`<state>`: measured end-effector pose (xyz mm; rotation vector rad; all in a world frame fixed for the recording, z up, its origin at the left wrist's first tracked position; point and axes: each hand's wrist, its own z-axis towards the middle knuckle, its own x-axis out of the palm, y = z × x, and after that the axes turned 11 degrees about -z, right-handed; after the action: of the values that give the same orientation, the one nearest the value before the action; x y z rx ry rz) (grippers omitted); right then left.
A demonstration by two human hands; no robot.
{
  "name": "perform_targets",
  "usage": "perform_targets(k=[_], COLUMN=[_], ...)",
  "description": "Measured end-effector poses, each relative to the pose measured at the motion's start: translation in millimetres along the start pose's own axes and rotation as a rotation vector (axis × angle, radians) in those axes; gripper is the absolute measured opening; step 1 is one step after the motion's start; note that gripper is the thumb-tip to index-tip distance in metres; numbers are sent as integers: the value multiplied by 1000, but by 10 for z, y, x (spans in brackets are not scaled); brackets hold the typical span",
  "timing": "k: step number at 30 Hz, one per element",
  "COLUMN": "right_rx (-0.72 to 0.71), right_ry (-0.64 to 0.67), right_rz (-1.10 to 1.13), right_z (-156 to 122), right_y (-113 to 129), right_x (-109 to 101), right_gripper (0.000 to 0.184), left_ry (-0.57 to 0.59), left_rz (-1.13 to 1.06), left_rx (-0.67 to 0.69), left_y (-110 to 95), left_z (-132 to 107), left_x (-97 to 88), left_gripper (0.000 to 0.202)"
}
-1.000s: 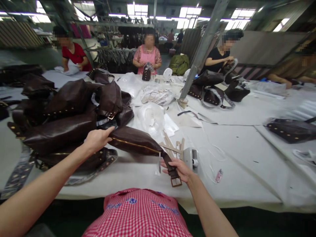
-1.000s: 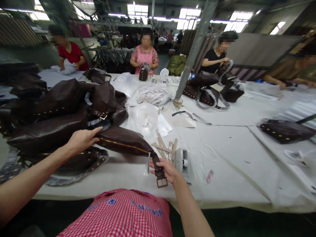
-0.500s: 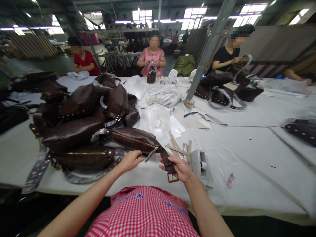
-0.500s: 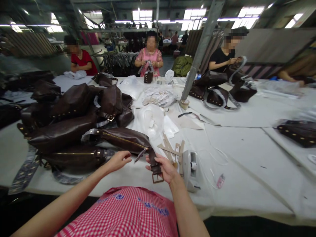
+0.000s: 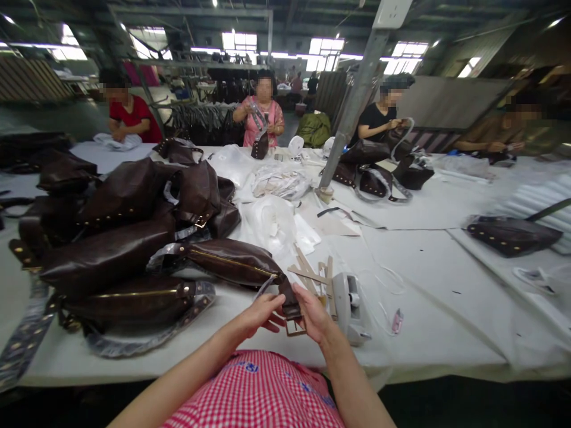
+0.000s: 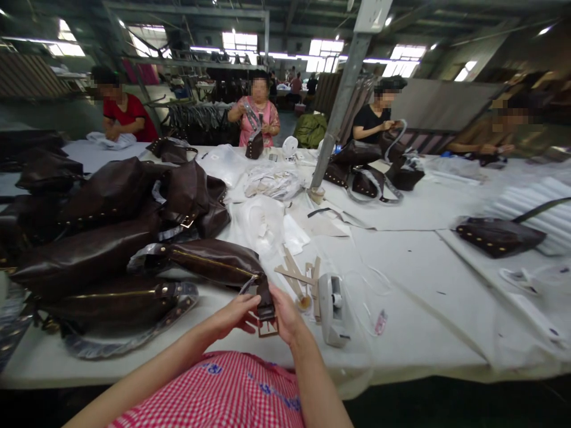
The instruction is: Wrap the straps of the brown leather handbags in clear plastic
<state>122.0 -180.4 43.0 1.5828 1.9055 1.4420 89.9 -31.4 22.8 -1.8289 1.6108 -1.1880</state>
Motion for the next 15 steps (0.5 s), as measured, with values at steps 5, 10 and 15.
perform_targets(k=[5,10,15], right_rx=[-19,-112,-186], right_ry=[9,-146,53], right_rz=[-188,-346,-200], right_z=[-197,-296,-340], right_y=[86,105,33], right_x=[106,297,233], right_gripper=[36,44,53], left_ry=[-131,71,22], left_rz=[131,-107,-492], left_rx=[90,-112,-330], left_y=[-13,-107,-196], left_z=[19,49,69], left_x=[21,3,-172], left_gripper=[34,16,24])
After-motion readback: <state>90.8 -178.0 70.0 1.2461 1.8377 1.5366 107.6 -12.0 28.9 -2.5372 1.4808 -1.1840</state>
